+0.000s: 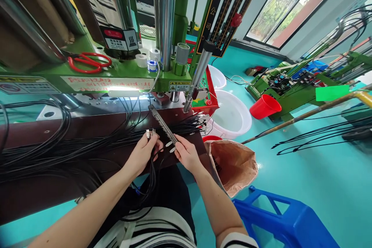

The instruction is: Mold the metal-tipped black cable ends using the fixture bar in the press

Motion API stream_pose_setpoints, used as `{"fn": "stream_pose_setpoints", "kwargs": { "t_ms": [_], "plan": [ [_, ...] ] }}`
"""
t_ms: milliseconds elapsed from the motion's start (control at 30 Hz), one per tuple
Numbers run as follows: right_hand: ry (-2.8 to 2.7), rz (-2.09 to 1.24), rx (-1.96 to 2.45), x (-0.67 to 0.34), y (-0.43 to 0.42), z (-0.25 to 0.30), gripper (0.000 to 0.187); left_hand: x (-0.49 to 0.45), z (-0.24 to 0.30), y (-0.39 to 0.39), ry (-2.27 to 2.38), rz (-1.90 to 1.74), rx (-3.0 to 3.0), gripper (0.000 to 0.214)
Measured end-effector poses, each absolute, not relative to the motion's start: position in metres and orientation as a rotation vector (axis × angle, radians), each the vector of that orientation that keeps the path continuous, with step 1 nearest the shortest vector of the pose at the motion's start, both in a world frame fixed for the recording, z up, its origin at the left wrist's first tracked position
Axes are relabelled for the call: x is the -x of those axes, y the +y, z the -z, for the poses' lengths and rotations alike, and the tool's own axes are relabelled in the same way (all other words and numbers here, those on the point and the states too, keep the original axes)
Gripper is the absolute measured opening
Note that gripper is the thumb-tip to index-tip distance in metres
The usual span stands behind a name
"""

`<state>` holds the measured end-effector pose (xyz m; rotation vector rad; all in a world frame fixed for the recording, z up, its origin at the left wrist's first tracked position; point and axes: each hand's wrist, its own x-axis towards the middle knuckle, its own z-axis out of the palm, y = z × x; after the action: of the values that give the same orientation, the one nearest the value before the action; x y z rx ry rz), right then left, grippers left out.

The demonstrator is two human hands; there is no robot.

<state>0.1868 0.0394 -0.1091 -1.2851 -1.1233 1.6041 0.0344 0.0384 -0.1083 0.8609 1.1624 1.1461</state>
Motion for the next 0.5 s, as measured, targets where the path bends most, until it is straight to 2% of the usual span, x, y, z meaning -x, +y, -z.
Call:
{"fn": "stream_pose_setpoints", "kwargs": {
  "t_ms": [500],
  "plan": [
    [-1.044, -1.645, 1.295, -0.1871, 0.0394, 0.1024, 0.048, -0.0324, 0.1080, 0.0470, 1.271, -0.886, -0.845, 0.024]
  ]
}}
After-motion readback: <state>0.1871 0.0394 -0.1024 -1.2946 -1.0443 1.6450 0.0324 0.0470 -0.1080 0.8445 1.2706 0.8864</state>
